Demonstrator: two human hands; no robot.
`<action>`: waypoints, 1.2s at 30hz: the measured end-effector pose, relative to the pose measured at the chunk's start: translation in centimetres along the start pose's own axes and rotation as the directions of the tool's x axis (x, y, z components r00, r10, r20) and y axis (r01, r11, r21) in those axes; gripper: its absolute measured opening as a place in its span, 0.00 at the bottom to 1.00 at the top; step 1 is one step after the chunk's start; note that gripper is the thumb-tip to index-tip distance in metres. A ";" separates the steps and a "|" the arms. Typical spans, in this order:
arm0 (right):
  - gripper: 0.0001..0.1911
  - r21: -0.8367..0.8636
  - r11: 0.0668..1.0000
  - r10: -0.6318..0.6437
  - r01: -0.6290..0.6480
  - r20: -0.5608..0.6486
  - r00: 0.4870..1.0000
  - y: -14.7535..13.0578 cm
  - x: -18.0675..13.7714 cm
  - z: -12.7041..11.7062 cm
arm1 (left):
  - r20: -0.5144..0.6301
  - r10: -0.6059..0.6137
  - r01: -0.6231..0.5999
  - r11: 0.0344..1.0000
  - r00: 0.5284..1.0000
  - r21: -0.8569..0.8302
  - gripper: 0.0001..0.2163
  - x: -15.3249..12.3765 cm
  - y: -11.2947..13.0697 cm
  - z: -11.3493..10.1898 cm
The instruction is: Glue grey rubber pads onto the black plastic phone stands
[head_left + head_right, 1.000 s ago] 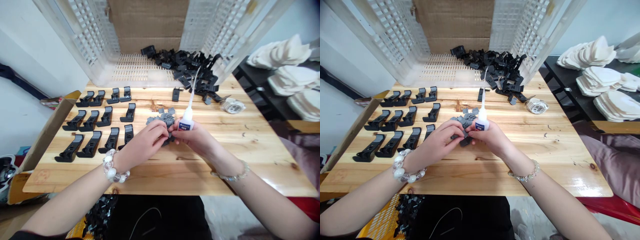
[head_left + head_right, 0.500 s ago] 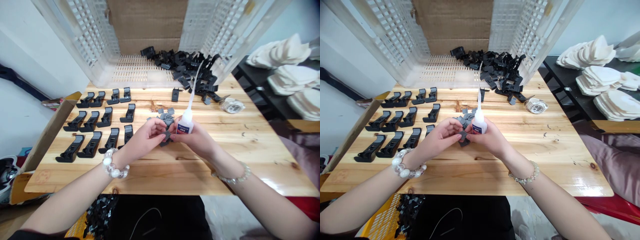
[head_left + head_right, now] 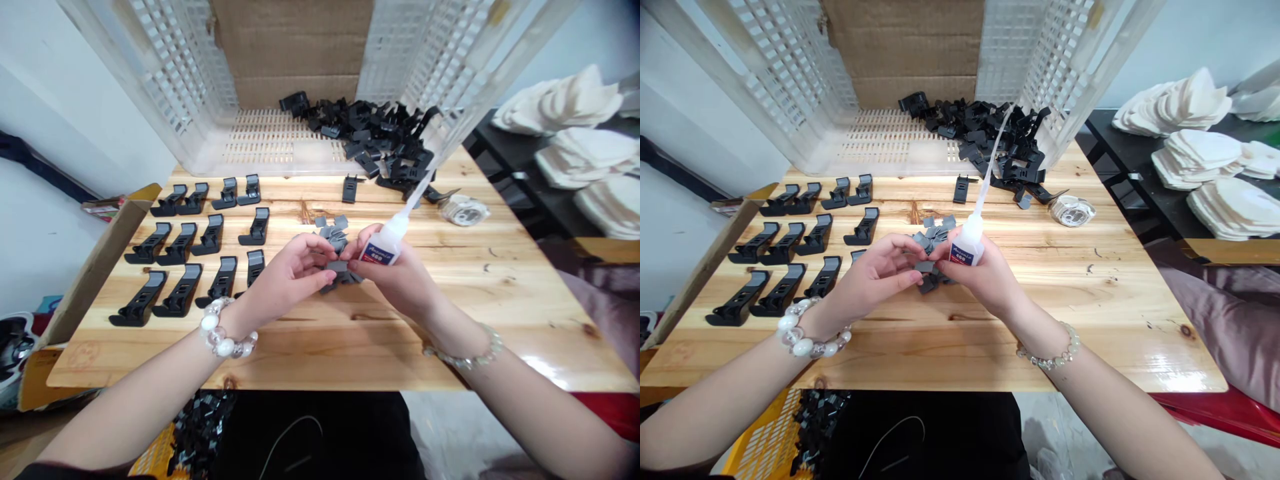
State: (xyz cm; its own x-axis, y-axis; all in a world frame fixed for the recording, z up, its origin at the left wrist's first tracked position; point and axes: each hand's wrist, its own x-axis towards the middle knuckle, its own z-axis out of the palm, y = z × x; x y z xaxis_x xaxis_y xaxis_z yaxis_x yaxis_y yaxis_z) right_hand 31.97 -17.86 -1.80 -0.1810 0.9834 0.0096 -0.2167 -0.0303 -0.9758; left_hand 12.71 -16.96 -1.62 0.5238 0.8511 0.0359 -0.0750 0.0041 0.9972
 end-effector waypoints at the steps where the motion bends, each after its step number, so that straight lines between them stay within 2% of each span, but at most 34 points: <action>1: 0.15 -0.010 1.000 -0.006 0.006 -0.005 1.000 0.0 0.0 0.0 | -0.001 0.022 -0.022 1.000 1.000 0.012 0.12 0.0 -0.1 -0.1; 11: 0.13 0.026 1.000 0.012 -0.012 -0.014 1.000 0.4 0.2 -0.1 | 0.000 0.192 -0.187 0.954 0.981 0.233 0.14 -0.4 -0.9 0.1; 15: 0.15 0.106 0.993 0.050 -0.051 0.007 0.999 0.3 0.2 -0.1 | 0.005 0.257 -0.240 0.893 0.966 0.382 0.18 -0.7 -1.1 0.1; 19: 0.13 0.115 0.992 0.040 -0.044 0.042 0.998 0.5 0.1 -0.1 | 0.022 0.315 -0.287 0.834 0.949 0.471 0.20 -0.8 -1.2 -0.1; 26: 0.13 0.066 0.998 0.010 -0.014 0.066 0.998 0.8 0.2 -0.3 | 0.024 0.323 -0.298 0.839 0.946 0.455 0.22 -0.7 -1.5 -0.2; 33: 0.13 0.080 0.997 0.012 -0.019 0.088 0.996 1.1 0.2 -0.4 | 0.022 0.259 -0.252 0.909 0.966 0.333 0.20 -0.8 -1.1 0.3; 36: 0.12 0.070 0.997 0.003 -0.012 0.125 0.992 1.1 0.2 -0.3 | -0.001 0.189 -0.182 0.947 0.982 0.265 0.20 -0.7 -1.1 0.3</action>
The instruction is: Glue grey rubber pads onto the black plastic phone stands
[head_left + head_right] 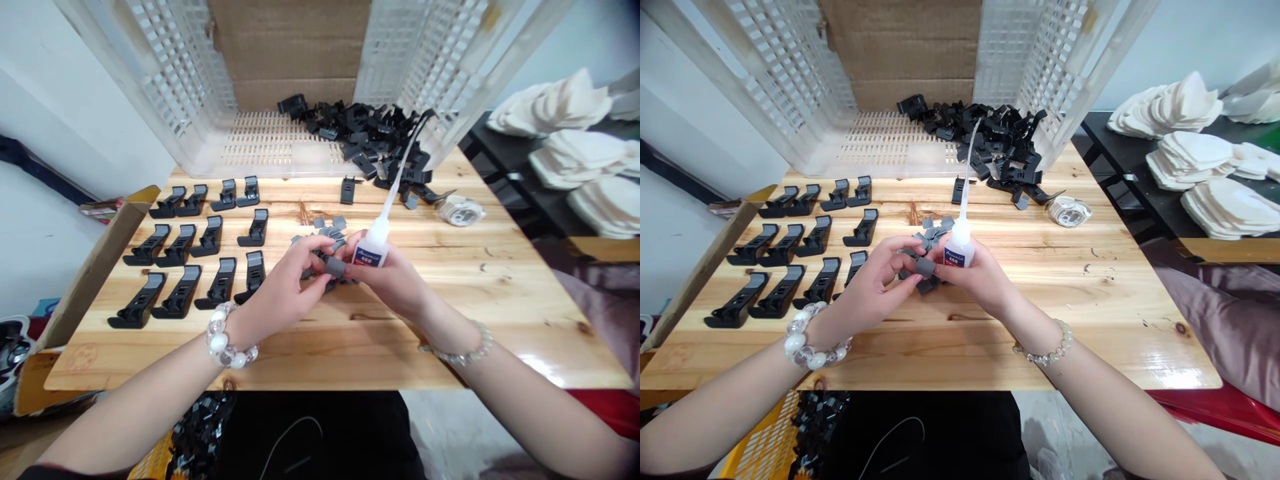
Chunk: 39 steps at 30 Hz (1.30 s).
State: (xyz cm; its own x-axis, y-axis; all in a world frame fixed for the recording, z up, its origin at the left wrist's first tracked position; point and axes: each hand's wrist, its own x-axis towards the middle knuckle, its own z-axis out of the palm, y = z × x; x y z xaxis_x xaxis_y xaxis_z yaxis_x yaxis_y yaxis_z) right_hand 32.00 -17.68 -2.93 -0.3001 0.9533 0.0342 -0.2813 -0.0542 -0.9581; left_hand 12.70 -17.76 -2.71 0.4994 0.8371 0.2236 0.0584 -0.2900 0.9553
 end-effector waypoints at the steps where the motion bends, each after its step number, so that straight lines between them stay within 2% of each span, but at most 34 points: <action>1: 0.11 -0.004 1.000 -0.004 0.004 0.013 1.000 -0.1 0.0 0.1 | 0.004 -0.038 0.038 0.998 0.999 -0.050 0.21 0.1 0.0 0.0; 6: 0.13 -0.041 0.998 0.042 -0.038 0.094 0.995 -0.6 -0.3 0.4 | 0.112 -0.257 0.280 0.893 0.960 -0.352 0.27 0.7 -0.2 -0.2; 10: 0.10 -0.067 0.993 0.105 -0.093 0.194 0.975 -0.7 -0.3 0.4 | 0.210 -0.372 0.427 0.801 0.904 -0.421 0.26 1.0 0.0 -0.2; 15: 0.09 -0.153 0.984 0.130 -0.094 0.242 0.962 -0.9 0.0 0.2 | 0.223 -0.444 0.496 0.739 0.868 -0.457 0.21 1.0 0.5 0.1; 21: 0.11 -0.163 0.983 0.130 -0.087 0.274 0.953 -1.3 0.1 0.0 | 0.182 -0.523 0.542 0.700 0.832 -0.464 0.17 1.4 2.0 0.8; 23: 0.11 -0.120 0.989 0.109 -0.082 0.236 0.966 -1.2 0.1 -0.1 | 0.199 -0.499 0.535 0.741 0.843 -0.407 0.16 2.1 2.2 0.5; 25: 0.11 -0.057 0.996 0.076 -0.069 0.140 0.987 -1.1 0.2 -0.3 | 0.238 -0.457 0.511 0.811 0.857 -0.283 0.16 3.5 2.2 -0.3; 27: 0.11 0.003 0.999 0.042 -0.042 0.002 0.999 -0.9 0.4 -0.6 | 0.238 -0.428 0.458 0.884 0.872 -0.090 0.16 5.7 1.9 -1.2; 29: 0.11 0.061 0.998 0.034 -0.026 -0.139 0.990 -0.9 0.8 -1.0 | 0.157 -0.378 0.347 0.918 0.912 0.193 0.13 8.6 1.4 -2.0; 31: 0.12 0.114 0.994 0.034 -0.005 -0.258 0.965 -1.1 1.3 -1.4 | 0.058 -0.340 0.267 0.821 0.938 0.504 0.12 11.7 0.6 -2.3; 32: 0.13 0.134 0.991 0.031 0.010 -0.302 0.953 -1.2 1.5 -1.5 | 0.025 -0.338 0.266 0.784 0.941 0.561 0.12 13.1 0.1 -2.2; 35: 0.15 0.162 0.986 0.024 0.037 -0.358 0.933 -1.3 1.9 -2.0 | -0.035 -0.319 0.261 0.703 0.947 0.661 0.17 16.6 -1.6 -1.2; 39: 0.16 0.138 0.990 0.015 0.035 -0.350 0.937 -1.1 2.1 -2.1 | -0.129 -0.267 0.270 0.600 0.955 0.753 0.22 19.3 -3.4 0.6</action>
State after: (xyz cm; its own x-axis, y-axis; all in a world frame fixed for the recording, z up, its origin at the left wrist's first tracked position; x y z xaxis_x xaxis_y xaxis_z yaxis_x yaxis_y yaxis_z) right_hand 33.63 -14.94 -2.36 0.0334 0.9961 -0.0822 -0.4151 -0.0610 -0.9077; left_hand 22.62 -0.91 -1.77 0.3499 0.9366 -0.0168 0.8204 -0.2977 0.4881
